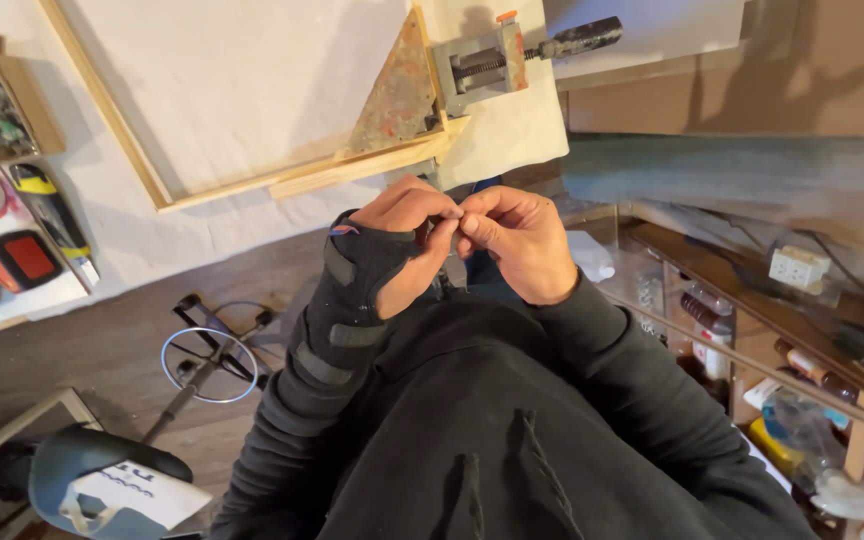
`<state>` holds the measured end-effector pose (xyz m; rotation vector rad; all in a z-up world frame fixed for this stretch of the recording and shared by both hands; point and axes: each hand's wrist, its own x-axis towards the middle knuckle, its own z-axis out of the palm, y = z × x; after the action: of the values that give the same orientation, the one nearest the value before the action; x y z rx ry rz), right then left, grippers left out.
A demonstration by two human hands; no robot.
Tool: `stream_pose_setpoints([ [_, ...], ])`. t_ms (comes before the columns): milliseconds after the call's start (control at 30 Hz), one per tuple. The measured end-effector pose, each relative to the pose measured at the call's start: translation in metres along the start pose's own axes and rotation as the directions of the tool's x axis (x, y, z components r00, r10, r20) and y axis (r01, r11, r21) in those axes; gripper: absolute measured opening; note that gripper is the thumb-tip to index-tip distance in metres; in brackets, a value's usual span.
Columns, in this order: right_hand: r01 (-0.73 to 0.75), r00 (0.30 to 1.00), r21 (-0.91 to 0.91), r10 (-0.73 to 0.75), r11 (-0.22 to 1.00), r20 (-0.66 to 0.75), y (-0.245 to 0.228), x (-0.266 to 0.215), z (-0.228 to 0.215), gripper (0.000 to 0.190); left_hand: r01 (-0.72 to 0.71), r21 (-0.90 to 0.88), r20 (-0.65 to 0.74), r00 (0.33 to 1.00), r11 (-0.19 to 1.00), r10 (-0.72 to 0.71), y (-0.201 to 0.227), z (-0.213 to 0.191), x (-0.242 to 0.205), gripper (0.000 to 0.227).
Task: Assembling the corners of a wooden picture frame using wood glue, corner clamps, and a hammer with nails.
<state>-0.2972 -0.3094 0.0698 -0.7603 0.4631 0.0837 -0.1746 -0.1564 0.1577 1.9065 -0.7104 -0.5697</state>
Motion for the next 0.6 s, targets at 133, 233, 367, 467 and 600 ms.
stream_pose_setpoints([
  [133, -0.127, 0.991, 0.064, 0.125, 0.990, 0.037, -0.013, -0.011, -0.016, 0.014, -0.002, 0.030, -0.070, 0.998, 1.000, 0.004, 0.003, 0.020, -0.010, 0.011],
  [233, -0.191, 0.980, 0.077, 0.185, 0.979, 0.074, -0.025, -0.011, -0.020, 0.016, -0.003, 0.062, -0.096, 0.995, 0.998, 0.009, 0.007, 0.027, -0.013, 0.013],
  [367, -0.188, 0.973, -0.047, 0.193, 0.981, 0.125, -0.028, -0.008, -0.022, 0.014, -0.059, 0.190, -0.152, 0.984, 0.980, 0.089, 0.014, 0.026, -0.017, 0.017],
  [467, -0.147, 0.969, -0.234, 0.188, 0.961, 0.162, -0.032, 0.005, -0.018, 0.015, -0.076, 0.233, -0.182, 0.976, 0.969, 0.120, 0.007, 0.026, -0.021, 0.019],
  [600, -0.114, 0.983, -0.519, 0.173, 0.847, 0.065, -0.050, 0.052, -0.009, 0.019, -0.097, 0.242, -0.239, 0.958, 0.965, 0.156, 0.001, 0.016, -0.025, 0.020],
])
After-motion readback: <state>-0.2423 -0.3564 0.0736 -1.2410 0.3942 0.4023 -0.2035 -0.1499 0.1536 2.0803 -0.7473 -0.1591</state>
